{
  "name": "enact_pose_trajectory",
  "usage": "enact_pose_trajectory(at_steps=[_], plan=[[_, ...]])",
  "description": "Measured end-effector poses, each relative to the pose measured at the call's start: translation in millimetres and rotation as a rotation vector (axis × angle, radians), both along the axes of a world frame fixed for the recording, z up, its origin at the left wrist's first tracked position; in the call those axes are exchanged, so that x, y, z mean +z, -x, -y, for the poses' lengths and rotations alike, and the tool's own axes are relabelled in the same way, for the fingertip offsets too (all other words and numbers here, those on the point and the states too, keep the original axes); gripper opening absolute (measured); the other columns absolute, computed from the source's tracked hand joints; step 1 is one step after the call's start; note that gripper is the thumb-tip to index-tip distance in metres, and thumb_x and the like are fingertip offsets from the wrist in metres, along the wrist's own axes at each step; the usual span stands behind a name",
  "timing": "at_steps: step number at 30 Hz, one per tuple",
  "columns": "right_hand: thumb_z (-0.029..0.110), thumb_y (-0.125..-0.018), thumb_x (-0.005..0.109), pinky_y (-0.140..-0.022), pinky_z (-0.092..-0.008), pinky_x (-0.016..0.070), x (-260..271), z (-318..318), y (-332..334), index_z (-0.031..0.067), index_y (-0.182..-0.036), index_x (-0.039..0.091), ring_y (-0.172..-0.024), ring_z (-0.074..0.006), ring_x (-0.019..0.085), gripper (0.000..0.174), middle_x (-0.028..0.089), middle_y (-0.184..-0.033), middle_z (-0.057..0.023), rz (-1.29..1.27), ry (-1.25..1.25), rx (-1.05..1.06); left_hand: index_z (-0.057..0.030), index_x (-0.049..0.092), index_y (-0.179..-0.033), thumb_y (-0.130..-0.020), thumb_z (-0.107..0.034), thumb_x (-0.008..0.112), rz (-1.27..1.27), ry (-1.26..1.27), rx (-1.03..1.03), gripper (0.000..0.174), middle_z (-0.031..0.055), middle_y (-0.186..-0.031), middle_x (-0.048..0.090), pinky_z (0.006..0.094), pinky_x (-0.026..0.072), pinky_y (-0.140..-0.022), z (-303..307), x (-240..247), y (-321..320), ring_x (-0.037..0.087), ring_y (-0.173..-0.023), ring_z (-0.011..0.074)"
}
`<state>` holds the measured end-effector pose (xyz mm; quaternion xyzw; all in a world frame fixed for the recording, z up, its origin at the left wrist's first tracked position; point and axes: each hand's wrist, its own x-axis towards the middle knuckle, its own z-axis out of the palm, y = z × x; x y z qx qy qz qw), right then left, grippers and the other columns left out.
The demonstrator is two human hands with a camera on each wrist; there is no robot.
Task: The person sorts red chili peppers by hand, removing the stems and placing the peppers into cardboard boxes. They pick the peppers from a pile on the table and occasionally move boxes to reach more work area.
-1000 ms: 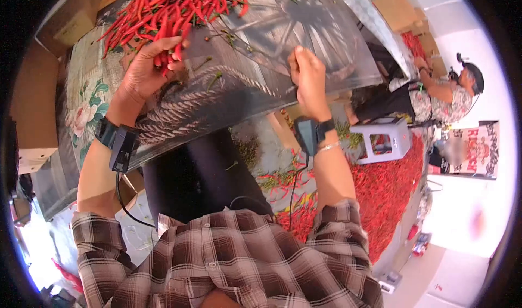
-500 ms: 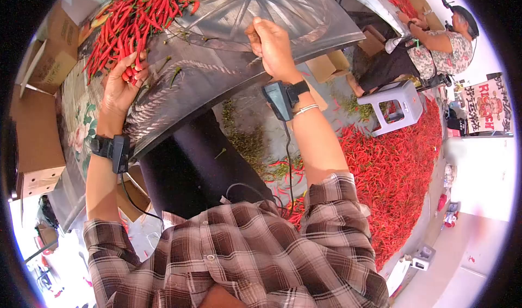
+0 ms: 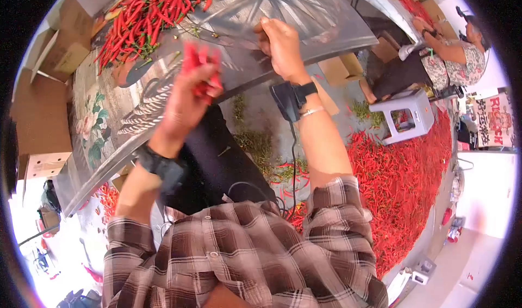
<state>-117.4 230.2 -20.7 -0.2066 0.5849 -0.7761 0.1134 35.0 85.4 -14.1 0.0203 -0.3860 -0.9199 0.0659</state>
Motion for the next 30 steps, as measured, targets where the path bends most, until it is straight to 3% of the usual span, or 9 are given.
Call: enact_pose_trajectory(at_steps=[2, 4, 8, 12, 16, 18, 20, 22, 30], plan=[[0.023, -0.092, 0.054, -0.043, -0.0204, 0.0273, -1, 1, 2, 0.0003, -0.079, 0.059, -0.05, -0.0058, 0.038, 0.027, 0.049, -0.064, 0.0, 0.013, 0.012, -0.002, -0.0047, 0.051, -0.111, -0.078, -0.009, 0.063, 0.073, 0.019, -0.038, 0.035, 0.0024, -0.078, 0.058, 0.0205, 0.0391, -0.053, -29, 6, -3, 0.055, -0.064, 0.0092], [0.022, -0.093, 0.053, -0.042, -0.021, 0.027, 0, 0, 1, 0.0008, -0.08, 0.06, -0.049, -0.0056, 0.039, 0.025, 0.05, -0.065, 0.0001, -0.001, -0.008, 0.009, -0.0092, 0.048, -0.115, -0.081, -0.005, 0.059, 0.097, -0.006, -0.201, 0.037, 0.0042, -0.091, 0.059, 0.022, 0.0403, -0.054, -46, 10, -13, 0.054, -0.067, 0.0089], [0.02, -0.094, 0.051, -0.043, -0.0207, 0.0264, -1, -1, 2, 0.0013, -0.081, 0.059, -0.048, -0.0055, 0.038, 0.024, 0.048, -0.064, 0.0001, -0.011, 0.022, 0.048, -0.0053, 0.049, -0.113, -0.079, -0.003, 0.061, 0.081, 0.041, -0.258, 0.036, 0.0042, -0.09, 0.06, 0.0217, 0.0415, -0.053, -52, 14, -27, 0.055, -0.064, 0.0096], [0.02, -0.094, 0.051, -0.043, -0.0203, 0.0269, 2, -1, -1, 0.002, -0.081, 0.059, -0.048, -0.005, 0.038, 0.023, 0.048, -0.064, 0.0005, -0.007, -0.006, 0.03, -0.005, 0.054, -0.103, -0.077, -0.005, 0.063, 0.081, 0.093, 0.023, 0.028, 0.003, -0.084, 0.059, 0.0218, 0.0393, -0.048, -11, 30, -39, 0.053, -0.06, 0.01], [0.019, -0.092, 0.054, -0.046, -0.0203, 0.0312, -2, 0, -2, 0.0012, -0.087, 0.06, -0.051, -0.0062, 0.042, 0.02, 0.049, -0.065, 0.0011, -0.037, -0.042, 0.043, -0.0091, 0.051, -0.112, -0.08, -0.011, 0.064, 0.082, 0.068, 0.497, 0.035, 0.005, -0.093, 0.061, 0.023, 0.0393, -0.054, 34, 30, -58, 0.054, -0.071, 0.0097], [0.02, -0.088, 0.058, -0.055, -0.0229, 0.0422, 5, 11, -21, 0.0016, -0.098, 0.061, -0.064, -0.0105, 0.054, 0.021, 0.057, -0.076, -0.0026, -0.299, -0.319, -0.04, -0.0116, 0.049, -0.115, -0.081, -0.006, 0.062, 0.0, 0.072, 0.47, 0.037, 0.0052, -0.104, 0.058, 0.0223, 0.0382, -0.053, 65, 9, -78, 0.055, -0.08, 0.0112], [0.02, -0.083, 0.062, -0.08, -0.0299, 0.0459, 1, 27, -44, 0.006, -0.111, 0.06, -0.091, -0.0178, 0.057, 0.031, 0.06, -0.101, -0.005, -0.49, -0.354, -0.007, -0.0146, 0.044, -0.119, -0.08, -0.002, 0.06, 0.016, 0.044, 0.509, 0.044, 0.0051, -0.109, 0.055, 0.022, 0.0384, -0.053, 78, 0, -95, 0.054, -0.084, 0.0123], [0.021, -0.075, 0.067, -0.094, -0.0415, 0.0386, -8, 52, -60, 0.0055, -0.114, 0.058, -0.108, -0.0301, 0.051, 0.043, 0.055, -0.117, -0.0151, -0.936, -0.422, -0.154, -0.0038, 0.052, -0.111, -0.086, -0.004, 0.057, 0.063, 0.096, 0.622, 0.026, 0.0061, -0.089, 0.06, 0.0189, 0.0324, -0.049, 80, -7, -103, 0.042, -0.058, 0.0034], [0.02, -0.067, 0.07, -0.089, -0.0402, 0.0391, -15, 97, -91, 0.0044, -0.098, 0.062, -0.099, -0.0313, 0.051, 0.035, 0.057, -0.104, -0.0105, -1.03, -0.468, -0.161, -0.0002, 0.046, -0.115, -0.089, -0.006, 0.055, 0.006, 0.21, 0.556, 0.029, 0.0114, -0.096, 0.06, 0.0234, 0.0397, -0.052, 96, -17, -109, 0.051, -0.07, 0.011]])
